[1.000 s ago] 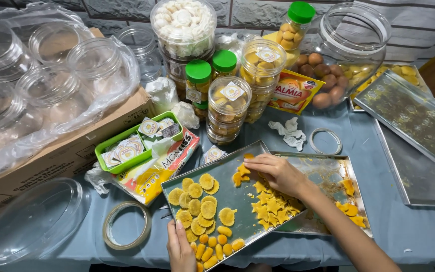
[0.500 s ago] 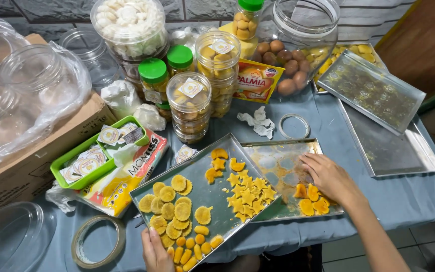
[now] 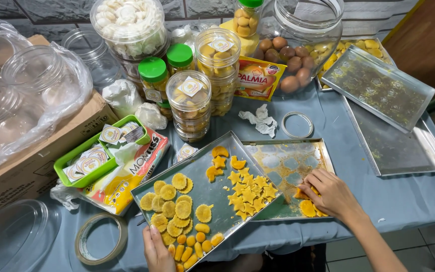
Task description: Cleaning a metal baking tray by wiping it with a cloth and then arranging small pastries on it.
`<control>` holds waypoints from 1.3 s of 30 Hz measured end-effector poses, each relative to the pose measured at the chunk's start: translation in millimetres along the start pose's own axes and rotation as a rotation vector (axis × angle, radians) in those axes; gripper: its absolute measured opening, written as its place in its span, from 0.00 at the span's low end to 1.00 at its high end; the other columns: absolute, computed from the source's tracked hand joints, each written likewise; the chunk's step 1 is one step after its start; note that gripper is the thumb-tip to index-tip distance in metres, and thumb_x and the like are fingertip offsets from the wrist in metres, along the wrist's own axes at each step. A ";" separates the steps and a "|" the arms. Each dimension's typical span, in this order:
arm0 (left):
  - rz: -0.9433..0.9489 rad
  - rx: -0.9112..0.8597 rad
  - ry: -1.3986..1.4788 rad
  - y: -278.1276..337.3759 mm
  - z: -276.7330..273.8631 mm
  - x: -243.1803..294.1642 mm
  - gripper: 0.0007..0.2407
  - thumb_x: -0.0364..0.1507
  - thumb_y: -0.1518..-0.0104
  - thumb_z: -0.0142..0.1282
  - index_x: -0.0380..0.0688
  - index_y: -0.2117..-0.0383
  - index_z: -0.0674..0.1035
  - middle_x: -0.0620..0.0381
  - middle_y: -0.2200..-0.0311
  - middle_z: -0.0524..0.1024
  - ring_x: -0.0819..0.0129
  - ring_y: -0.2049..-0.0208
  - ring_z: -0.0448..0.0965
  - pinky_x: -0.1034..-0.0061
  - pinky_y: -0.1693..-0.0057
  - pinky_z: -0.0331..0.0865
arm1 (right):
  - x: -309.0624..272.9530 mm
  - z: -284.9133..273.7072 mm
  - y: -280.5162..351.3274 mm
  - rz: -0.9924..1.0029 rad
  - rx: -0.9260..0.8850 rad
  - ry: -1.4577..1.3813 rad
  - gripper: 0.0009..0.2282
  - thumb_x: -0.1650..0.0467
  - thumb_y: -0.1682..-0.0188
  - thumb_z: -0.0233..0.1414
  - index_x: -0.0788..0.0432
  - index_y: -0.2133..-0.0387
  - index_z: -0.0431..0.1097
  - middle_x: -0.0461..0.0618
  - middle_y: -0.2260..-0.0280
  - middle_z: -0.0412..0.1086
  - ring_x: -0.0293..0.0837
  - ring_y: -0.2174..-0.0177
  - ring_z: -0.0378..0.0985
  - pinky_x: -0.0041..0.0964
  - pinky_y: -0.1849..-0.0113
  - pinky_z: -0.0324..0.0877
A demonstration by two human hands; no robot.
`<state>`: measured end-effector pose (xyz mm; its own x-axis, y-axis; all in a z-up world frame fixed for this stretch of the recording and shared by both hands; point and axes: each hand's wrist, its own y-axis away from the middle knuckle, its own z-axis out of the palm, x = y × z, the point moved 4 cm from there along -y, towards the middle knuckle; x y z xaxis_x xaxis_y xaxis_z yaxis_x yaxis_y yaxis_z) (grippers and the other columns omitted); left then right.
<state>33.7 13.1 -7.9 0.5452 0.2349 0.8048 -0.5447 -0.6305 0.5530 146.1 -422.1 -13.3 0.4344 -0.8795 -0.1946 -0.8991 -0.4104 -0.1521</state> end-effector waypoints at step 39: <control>0.017 -0.091 -0.041 -7.5 -4.8 -2.4 0.16 0.41 0.33 0.35 0.46 0.54 0.73 0.51 0.55 0.83 0.65 0.54 0.83 0.72 0.56 0.78 | -145.7 -20.0 -193.8 -0.280 0.269 -0.338 0.16 0.69 0.41 0.44 0.61 0.73 0.78 0.50 0.72 0.77 0.45 0.71 0.77 0.40 0.67 0.70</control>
<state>33.4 20.7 -13.0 0.5600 0.1930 0.8057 -0.6084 -0.5643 0.5580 255.9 -219.3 63.8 0.6895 -0.5995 -0.4064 -0.7196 -0.5034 -0.4783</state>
